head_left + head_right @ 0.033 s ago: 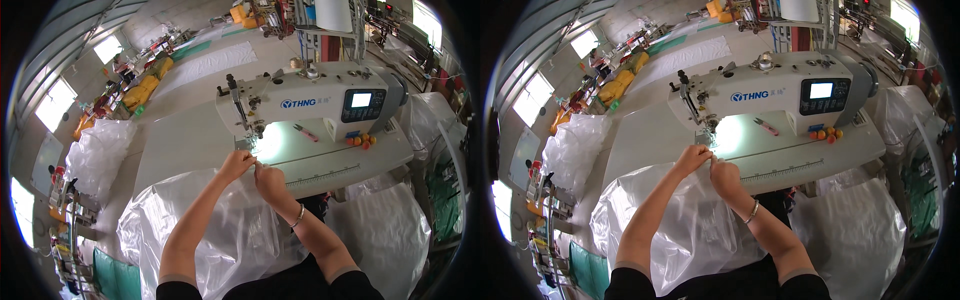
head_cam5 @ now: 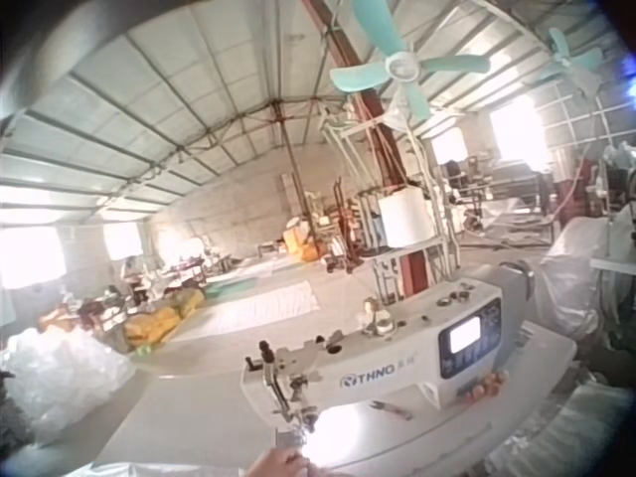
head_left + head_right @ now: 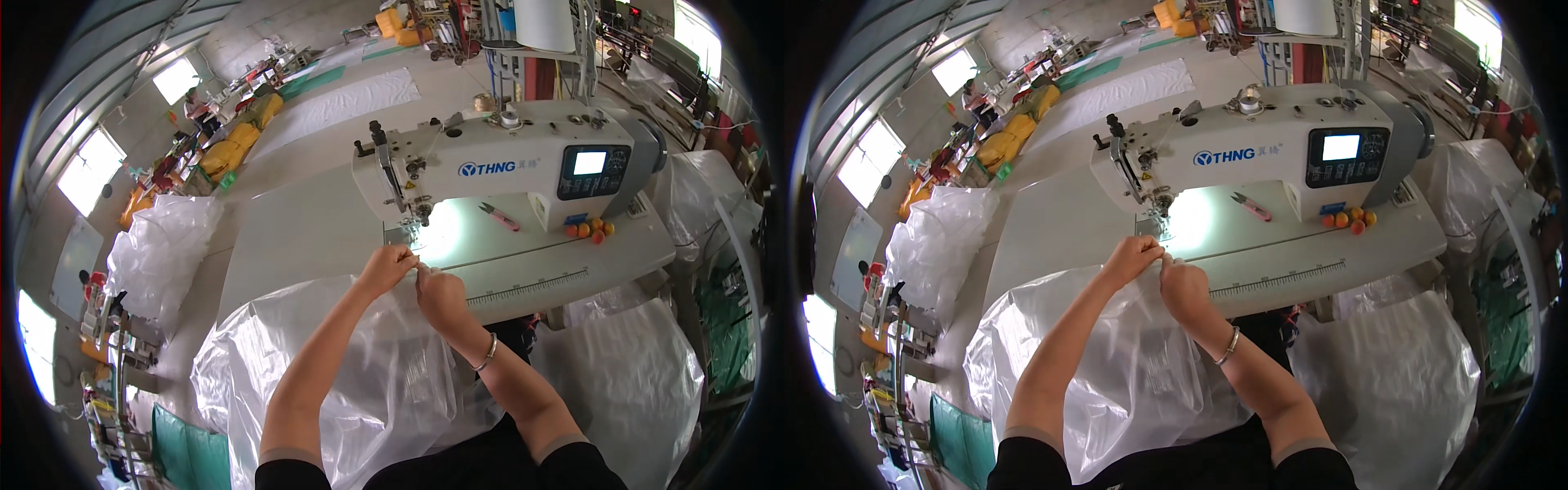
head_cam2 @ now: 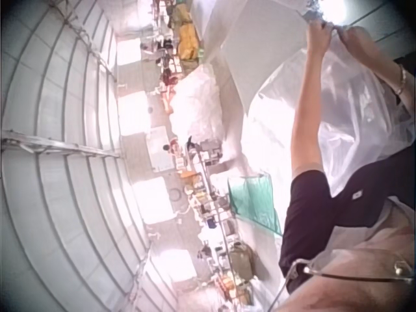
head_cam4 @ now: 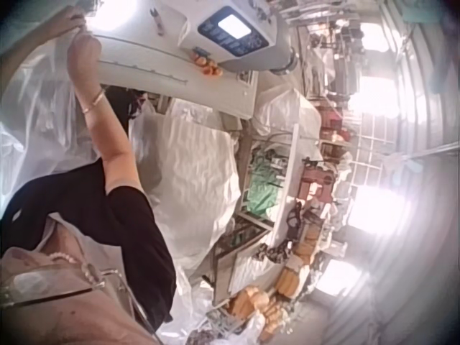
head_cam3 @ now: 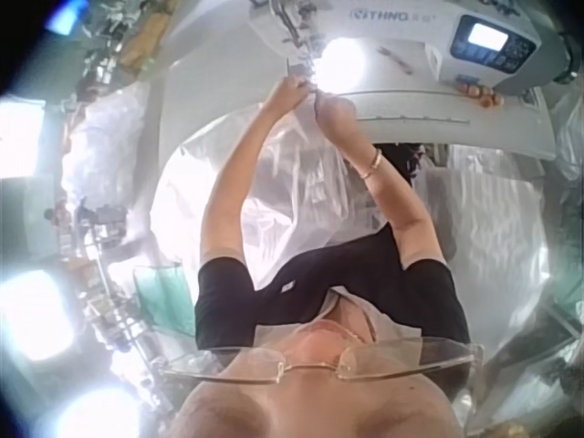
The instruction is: The person aligns and sews large white plastic sheets using an industrial sewing machine. They repeatedly fold edges, guide the material under the needle, and trim excess plastic with scissors throughout the process.
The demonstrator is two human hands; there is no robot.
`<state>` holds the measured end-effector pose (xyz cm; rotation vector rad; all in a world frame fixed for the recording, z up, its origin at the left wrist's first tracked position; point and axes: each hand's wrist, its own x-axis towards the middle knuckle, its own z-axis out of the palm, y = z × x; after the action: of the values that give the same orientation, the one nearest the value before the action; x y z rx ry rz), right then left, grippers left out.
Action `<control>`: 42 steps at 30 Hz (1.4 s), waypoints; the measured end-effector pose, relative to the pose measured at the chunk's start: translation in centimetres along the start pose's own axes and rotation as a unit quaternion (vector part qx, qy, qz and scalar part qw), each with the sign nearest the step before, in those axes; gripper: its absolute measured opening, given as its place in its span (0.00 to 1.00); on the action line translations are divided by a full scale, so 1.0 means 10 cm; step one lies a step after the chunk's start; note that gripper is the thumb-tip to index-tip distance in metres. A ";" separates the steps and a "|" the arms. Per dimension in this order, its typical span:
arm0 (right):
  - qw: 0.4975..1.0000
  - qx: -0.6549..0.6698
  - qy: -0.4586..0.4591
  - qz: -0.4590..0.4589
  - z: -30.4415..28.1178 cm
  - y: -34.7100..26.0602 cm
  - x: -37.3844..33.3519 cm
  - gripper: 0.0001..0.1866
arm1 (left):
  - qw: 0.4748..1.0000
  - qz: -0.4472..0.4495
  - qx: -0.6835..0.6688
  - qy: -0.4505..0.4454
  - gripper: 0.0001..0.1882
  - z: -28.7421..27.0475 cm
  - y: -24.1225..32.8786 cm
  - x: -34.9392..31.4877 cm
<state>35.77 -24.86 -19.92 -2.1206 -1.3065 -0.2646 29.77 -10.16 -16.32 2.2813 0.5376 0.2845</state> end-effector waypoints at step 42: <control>0.993 0.116 -0.011 0.000 0.07 0.60 0.80 0.09 | 0.970 0.117 0.211 0.007 0.25 0.11 -0.06 -0.30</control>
<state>44.74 -20.39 -19.14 -1.9318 -1.2846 -0.0845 27.36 -11.85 -17.60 2.7654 0.3586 0.3267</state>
